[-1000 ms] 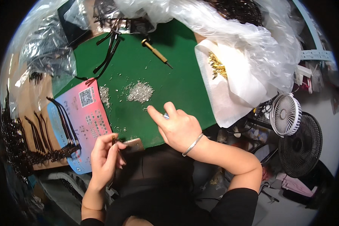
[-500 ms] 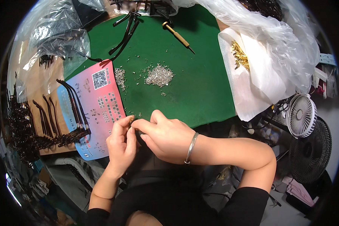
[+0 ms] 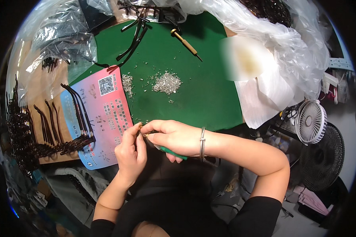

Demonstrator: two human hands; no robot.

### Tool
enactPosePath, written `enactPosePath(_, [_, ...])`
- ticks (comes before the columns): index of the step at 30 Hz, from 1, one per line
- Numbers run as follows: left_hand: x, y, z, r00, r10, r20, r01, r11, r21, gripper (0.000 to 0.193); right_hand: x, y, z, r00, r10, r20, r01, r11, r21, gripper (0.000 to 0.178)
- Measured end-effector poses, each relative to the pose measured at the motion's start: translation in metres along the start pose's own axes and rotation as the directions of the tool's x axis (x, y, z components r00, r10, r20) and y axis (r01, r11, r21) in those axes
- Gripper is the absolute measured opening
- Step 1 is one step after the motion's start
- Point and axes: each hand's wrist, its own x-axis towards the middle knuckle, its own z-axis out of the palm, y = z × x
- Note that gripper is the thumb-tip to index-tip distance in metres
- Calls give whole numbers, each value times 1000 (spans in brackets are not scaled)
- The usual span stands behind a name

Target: The person assembles eyeglasses by inserting small metal screws into the hinge area of the frames using a screwdriver. They repeatedly pick up frames, tighten the screws, and place the finished glasses aside.

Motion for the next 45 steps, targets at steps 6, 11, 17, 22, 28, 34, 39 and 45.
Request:
enactPosePath(6, [2,0,-4,997,-62,50,63,998,-31,23,6,-1,0,1000,3,9,-3,1000,31,34])
enactPosePath(11, [4,-1,-8,992,-91,87,97,993,-61,20,10,-3,2,1000,-8,8,8,1000,-6,33])
enactPosePath(17, [4,3,-5,992,-76,104,80,996,-29,22,12,13,-2,971,-221,-89,180,925,-336,35])
enactPosePath(22, [9,5,-10,985,-71,156,71,997,6,23,1,22,17,859,-490,-151,187,573,-798,36])
enactPosePath(28, [34,17,-21,988,-144,63,152,978,-144,27,-34,36,3,688,-695,-208,144,412,-900,33])
enactPosePath(34, [152,10,2,944,300,134,-316,942,113,21,-13,58,-22,571,-809,-143,250,337,-908,32])
enactPosePath(39, [213,-15,41,986,139,96,-169,855,490,34,-13,61,-24,563,-808,-174,235,359,-903,31])
enactPosePath(45, [220,-19,27,966,120,229,-207,889,407,19,-14,59,-33,605,-776,-179,257,403,-878,28])
